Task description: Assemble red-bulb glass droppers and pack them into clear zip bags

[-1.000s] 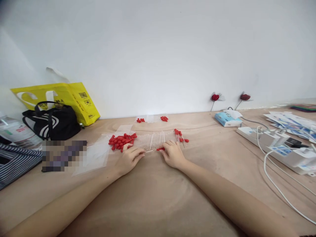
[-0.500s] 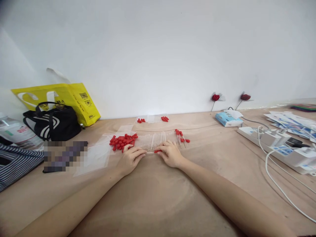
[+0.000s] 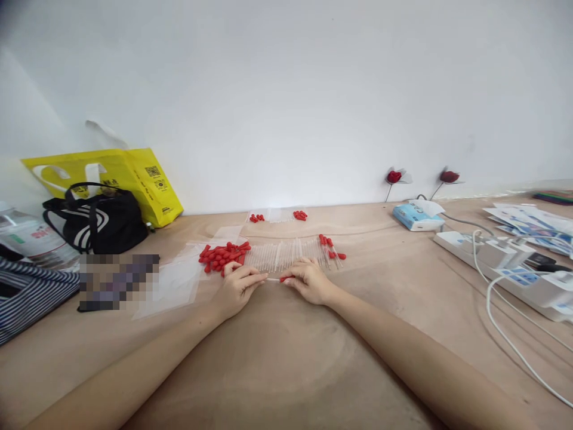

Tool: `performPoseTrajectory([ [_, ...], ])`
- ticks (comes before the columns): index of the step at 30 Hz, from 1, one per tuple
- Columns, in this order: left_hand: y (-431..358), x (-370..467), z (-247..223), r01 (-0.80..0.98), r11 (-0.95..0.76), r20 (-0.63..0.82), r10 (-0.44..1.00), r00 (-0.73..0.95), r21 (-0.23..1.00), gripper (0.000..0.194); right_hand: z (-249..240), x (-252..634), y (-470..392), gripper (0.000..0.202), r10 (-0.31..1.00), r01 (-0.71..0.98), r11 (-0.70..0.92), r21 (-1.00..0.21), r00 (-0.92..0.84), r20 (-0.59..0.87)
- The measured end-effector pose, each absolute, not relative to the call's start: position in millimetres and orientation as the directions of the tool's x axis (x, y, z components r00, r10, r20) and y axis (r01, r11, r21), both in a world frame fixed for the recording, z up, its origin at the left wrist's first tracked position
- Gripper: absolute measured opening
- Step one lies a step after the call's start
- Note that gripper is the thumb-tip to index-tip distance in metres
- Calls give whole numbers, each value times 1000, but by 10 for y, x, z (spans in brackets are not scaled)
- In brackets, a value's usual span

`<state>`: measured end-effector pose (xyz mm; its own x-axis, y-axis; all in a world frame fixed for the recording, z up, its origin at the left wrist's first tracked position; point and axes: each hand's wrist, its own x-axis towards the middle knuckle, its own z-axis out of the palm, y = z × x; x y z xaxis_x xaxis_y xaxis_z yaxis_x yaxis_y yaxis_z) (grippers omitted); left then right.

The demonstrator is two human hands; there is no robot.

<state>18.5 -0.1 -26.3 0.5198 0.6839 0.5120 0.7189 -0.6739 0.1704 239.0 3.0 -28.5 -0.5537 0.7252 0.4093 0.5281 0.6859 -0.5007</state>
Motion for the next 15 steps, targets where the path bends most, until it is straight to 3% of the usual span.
performPoseTrajectory([
  [15, -13, 227, -293, 695, -715, 578, 602, 551, 82, 21, -350, 2348, 18, 16, 700, 522, 711, -472, -460, 546],
])
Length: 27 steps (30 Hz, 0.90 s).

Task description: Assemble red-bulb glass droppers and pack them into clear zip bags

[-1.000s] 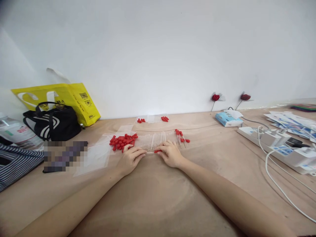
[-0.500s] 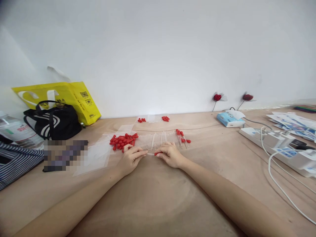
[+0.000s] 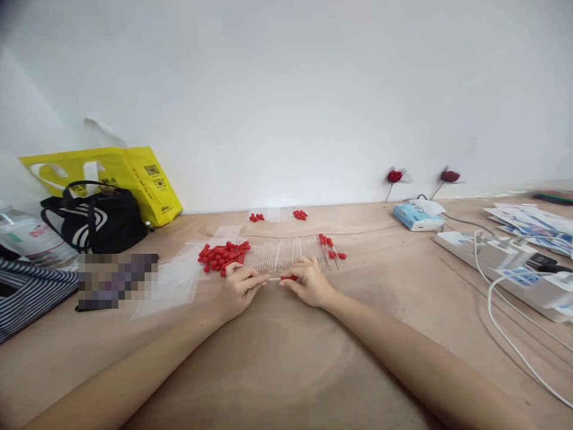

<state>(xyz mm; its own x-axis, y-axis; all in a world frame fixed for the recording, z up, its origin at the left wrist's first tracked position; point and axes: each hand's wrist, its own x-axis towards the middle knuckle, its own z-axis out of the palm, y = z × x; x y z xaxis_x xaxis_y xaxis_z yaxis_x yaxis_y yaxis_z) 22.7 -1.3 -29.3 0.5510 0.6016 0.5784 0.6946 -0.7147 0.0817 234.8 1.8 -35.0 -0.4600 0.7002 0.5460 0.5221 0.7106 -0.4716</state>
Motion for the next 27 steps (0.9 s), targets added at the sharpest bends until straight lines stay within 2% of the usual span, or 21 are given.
performPoseTrajectory([
  [15, -28, 340, -296, 621, -783, 672, 482, 562, 42, 22, -383, 2328, 17, 10, 684, 520, 725, -452, -469, 559],
  [22, -22, 331, -295, 642, -762, 655, 528, 540, 84, 21, -375, 2366, 56, 14, 710, 502, 702, -505, -434, 555],
  [27, -21, 324, -306, 633, -768, 653, 530, 541, 99, 20, -345, 2375, 35, 5, 724, 476, 689, -546, -426, 542],
])
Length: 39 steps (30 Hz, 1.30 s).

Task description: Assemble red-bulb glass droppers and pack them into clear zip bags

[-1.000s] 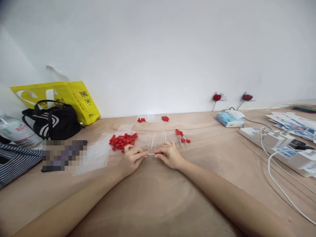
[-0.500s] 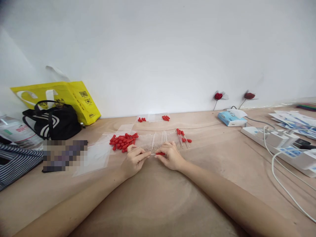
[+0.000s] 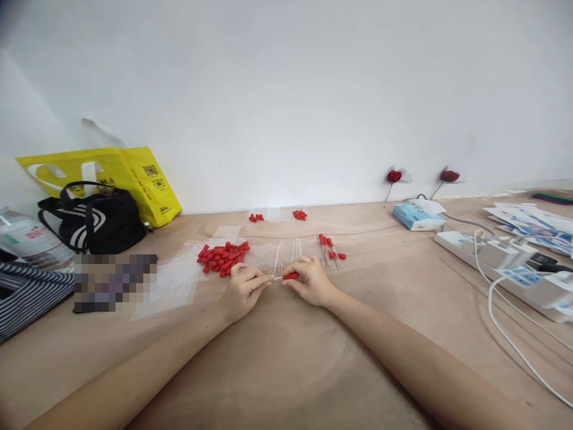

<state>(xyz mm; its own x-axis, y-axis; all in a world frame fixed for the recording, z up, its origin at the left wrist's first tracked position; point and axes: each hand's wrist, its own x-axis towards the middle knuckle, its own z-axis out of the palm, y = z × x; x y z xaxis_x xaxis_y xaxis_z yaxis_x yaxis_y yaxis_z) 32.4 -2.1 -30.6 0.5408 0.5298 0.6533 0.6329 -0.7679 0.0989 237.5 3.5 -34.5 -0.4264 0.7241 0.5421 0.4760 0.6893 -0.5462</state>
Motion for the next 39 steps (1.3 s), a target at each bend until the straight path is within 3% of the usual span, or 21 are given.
performPoseTrajectory([
  [15, -16, 330, -303, 623, -772, 640, 542, 545, 123, 21, -316, 2326, 21, 10, 745, 485, 665, -567, -380, 548],
  [23, -17, 340, -269, 584, -785, 645, 560, 521, 210, 18, -268, 2339, -8, 25, 869, 186, 444, -877, -327, 371],
  [29, -38, 329, -235, 531, -813, 627, 546, 555, 239, 27, -173, 2397, 189, 32, 919, 25, 362, -932, -176, 352],
  [31, -39, 322, -228, 559, -785, 606, 587, 537, 265, 27, -73, 2604, 377, 38, 950, 139, 313, -940, -59, 307],
  [34, -32, 326, -231, 585, -763, 579, 617, 533, 273, 23, 35, 3045, 650, 36, 969, 528, 110, -842, 133, 210],
  [39, -20, 345, -249, 577, -781, 550, 598, 583, 238, 21, -127, 3517, 822, 33, 957, 673, -60, -737, 248, 148],
])
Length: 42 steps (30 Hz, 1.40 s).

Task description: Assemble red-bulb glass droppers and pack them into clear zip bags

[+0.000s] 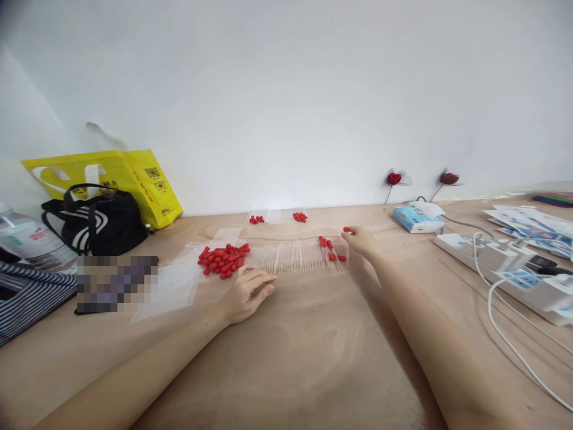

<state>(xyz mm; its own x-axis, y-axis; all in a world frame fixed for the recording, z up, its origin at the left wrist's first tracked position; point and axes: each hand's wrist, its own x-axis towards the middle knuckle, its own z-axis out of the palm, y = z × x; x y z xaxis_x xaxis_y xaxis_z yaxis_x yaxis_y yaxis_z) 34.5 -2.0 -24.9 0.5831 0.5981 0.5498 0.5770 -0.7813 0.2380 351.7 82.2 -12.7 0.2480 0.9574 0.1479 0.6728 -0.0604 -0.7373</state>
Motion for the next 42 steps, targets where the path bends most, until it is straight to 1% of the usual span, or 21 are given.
performPoseTrajectory([
  [3, -26, 347, -245, 586, -776, 540, 604, 586, 232, 21, -302, 3517, 831, 32, 966, 724, -102, -683, 235, 105],
  [6, -34, 342, -242, 593, -773, 541, 605, 584, 226, 21, -394, 3448, 846, 38, 972, 755, -124, -644, 224, 76],
  [9, -36, 337, -244, 589, -775, 545, 603, 582, 228, 20, -395, 3417, 859, 47, 969, 780, -150, -607, 237, 66],
  [12, -37, 336, -242, 586, -773, 534, 612, 583, 245, 20, -340, 3451, 842, 51, 963, 808, -171, -565, 258, 77],
  [15, -45, 339, -233, 585, -769, 519, 621, 587, 259, 20, -256, 3517, 775, 43, 974, 832, -140, -537, 214, 78],
  [18, -54, 343, -224, 591, -764, 507, 629, 589, 261, 20, -174, 3566, 681, 26, 996, 847, -42, -531, 76, 43],
  [20, -55, 345, -219, 597, -761, 513, 628, 585, 252, 19, -139, 3575, 632, 18, 1000, 849, 25, -528, -21, 13],
  [24, -51, 342, -216, 646, -732, 556, 636, 535, 216, 17, -118, 3550, 609, 14, 993, 864, 89, -496, -115, -23],
  [28, -45, 335, -226, 747, -632, 585, 692, 424, 206, 14, -102, 3507, 623, 12, 993, 904, 80, -421, -110, -47],
  [32, 5, 363, -223, 840, -489, 568, 770, 289, 235, 9, 12, 3487, 597, 6, 998, 956, 36, -292, -51, -43],
  [36, 143, 505, -156, 893, -384, 567, 800, 195, 234, 14, 193, 3430, 540, 5, 1000, 987, -2, -158, 3, 4],
  [38, 242, 614, -109, 922, -321, 519, 838, 170, 216, 17, 253, 3347, 497, 7, 999, 995, 16, -101, -12, 41],
  [40, 349, 725, -68, 955, -233, 434, 891, 133, 185, 20, 261, 3221, 439, 9, 993, 994, 79, -80, -72, 93],
  [41, 400, 774, -54, 967, -192, 393, 913, 114, 167, 22, 243, 3147, 403, 8, 985, 986, 131, -103, -118, 124],
  [42, 448, 816, -44, 975, -164, 364, 926, 99, 152, 23, 208, 3069, 364, 7, 973, 968, 196, -158, -171, 158],
])
